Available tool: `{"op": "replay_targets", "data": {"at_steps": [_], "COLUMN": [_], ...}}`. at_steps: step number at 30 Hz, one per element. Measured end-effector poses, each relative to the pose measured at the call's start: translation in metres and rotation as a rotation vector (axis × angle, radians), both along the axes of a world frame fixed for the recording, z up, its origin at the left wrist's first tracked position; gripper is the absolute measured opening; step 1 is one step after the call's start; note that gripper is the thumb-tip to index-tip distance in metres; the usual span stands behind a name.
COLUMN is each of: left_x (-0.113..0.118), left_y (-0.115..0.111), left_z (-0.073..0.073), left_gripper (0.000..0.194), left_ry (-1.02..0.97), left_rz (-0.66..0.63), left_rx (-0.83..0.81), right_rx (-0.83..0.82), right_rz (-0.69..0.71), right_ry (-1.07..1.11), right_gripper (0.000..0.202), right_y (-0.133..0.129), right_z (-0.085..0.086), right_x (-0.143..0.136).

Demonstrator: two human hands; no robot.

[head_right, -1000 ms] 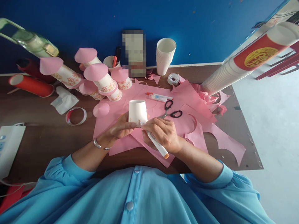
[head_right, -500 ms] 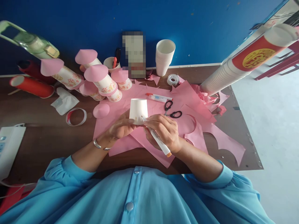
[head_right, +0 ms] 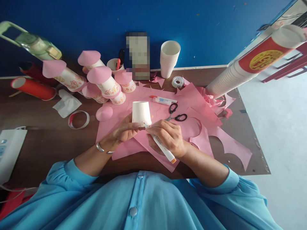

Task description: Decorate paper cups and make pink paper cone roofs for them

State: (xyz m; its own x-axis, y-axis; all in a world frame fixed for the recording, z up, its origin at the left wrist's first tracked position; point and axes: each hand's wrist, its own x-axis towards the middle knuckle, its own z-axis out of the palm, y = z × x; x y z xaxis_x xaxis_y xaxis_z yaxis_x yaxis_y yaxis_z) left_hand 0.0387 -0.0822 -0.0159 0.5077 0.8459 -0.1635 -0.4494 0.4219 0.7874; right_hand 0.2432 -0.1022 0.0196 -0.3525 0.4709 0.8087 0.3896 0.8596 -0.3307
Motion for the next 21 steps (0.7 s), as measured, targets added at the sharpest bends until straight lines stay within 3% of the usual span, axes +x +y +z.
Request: {"op": "replay_targets", "data": {"at_steps": [21], "left_x": [0.001], "left_y": [0.0001], "left_z": [0.0034], "left_gripper": [0.034], "left_ry": [-0.033], "left_rz": [-0.026], "left_rx": [-0.01], "right_rx": [0.013], "right_rz": [0.024], "right_ry": [-0.086], "right_gripper": [0.031], "right_y": [0.0009], "right_z": [-0.0004], "right_x": [-0.0003]}}
